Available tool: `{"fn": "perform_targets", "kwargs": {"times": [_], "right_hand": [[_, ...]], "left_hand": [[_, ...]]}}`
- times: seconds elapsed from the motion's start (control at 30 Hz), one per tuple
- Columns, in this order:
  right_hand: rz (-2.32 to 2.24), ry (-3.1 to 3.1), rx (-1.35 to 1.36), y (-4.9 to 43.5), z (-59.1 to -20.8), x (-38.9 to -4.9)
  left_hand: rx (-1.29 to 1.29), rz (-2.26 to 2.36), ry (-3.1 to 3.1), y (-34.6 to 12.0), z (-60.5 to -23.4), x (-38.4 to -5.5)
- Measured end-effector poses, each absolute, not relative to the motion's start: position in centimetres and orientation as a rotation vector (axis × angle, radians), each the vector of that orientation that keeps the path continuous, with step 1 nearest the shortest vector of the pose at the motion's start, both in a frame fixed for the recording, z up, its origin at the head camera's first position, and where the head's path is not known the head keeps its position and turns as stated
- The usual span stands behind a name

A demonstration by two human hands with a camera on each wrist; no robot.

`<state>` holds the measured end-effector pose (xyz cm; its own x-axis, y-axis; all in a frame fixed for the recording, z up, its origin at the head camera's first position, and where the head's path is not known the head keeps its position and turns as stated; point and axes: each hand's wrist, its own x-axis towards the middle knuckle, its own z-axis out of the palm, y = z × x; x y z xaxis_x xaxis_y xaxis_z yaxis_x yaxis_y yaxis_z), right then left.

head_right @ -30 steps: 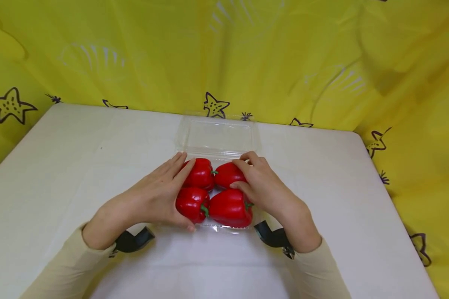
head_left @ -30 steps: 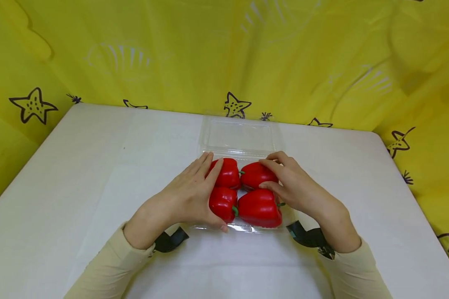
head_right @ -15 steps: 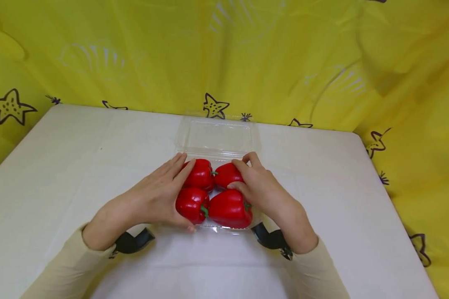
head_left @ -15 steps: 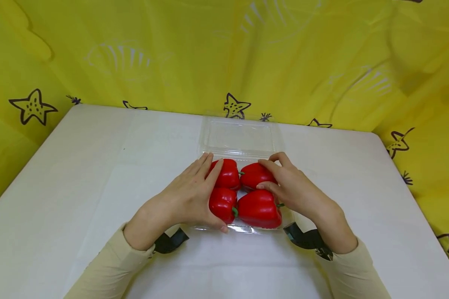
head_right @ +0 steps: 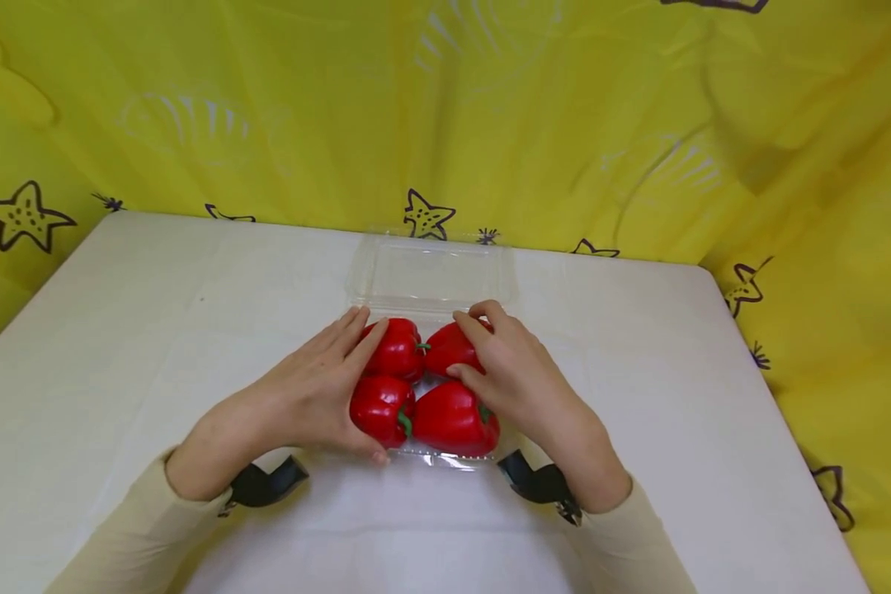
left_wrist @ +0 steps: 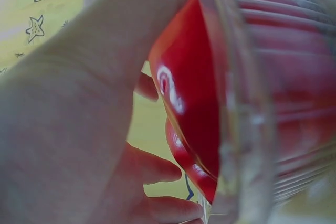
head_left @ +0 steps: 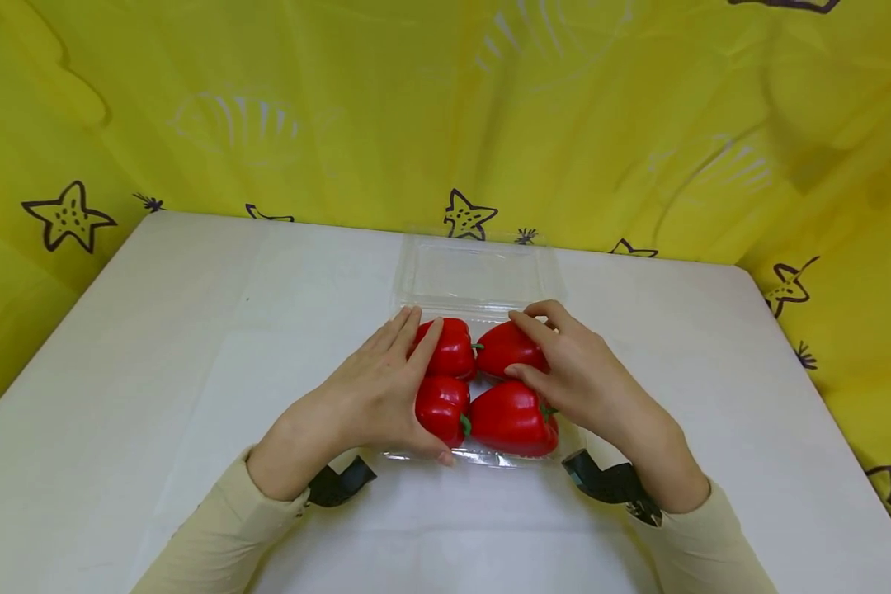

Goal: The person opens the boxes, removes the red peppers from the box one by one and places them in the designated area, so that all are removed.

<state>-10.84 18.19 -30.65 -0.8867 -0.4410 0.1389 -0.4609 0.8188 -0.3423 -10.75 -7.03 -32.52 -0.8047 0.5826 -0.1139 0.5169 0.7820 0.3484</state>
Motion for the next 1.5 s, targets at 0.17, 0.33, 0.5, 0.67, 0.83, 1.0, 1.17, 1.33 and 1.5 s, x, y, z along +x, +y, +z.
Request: {"fn": "perform_targets", "kwargs": {"times": [0.17,0.33,0.5,0.67,0.83,1.0,1.17,1.33,1.5], "right_hand": [[0.568,-2.902,0.733,18.2,-30.6,-11.0],[0.635,-2.887,0.696,18.3,-30.5,-11.1],[0.642,-2.864,0.660,18.3,-30.5,-11.2],[0.736,-2.979,0.642,18.3,-30.7,-11.2],[0.784,-2.993,0.633,18.4,-30.8,-11.3],[0.818,-2.929,0.682,18.7,-30.8,-11.3],[0.941,-2.899,0.678,19.5,-30.3,-11.4],[0.954,-2.970,0.669,20.1,-30.0,-11.2],[0.952,-3.055,0.649,20.0,-30.0,-11.1]], "left_hand": [[0.853,0.443,2.755,-7.0,-32.5,-10.8],[0.845,0.447,2.748,-7.0,-32.4,-10.8],[0.846,0.443,2.747,-7.0,-32.5,-10.8],[0.854,0.436,2.750,-6.9,-32.5,-10.8],[0.854,0.440,2.747,-6.9,-32.5,-10.9],[0.851,0.441,2.744,-6.9,-32.4,-10.8],[0.842,0.433,2.738,-6.9,-32.4,-10.8],[0.843,0.433,2.743,-6.9,-32.4,-10.8],[0.847,0.445,2.742,-6.9,-32.4,-10.9]]}}
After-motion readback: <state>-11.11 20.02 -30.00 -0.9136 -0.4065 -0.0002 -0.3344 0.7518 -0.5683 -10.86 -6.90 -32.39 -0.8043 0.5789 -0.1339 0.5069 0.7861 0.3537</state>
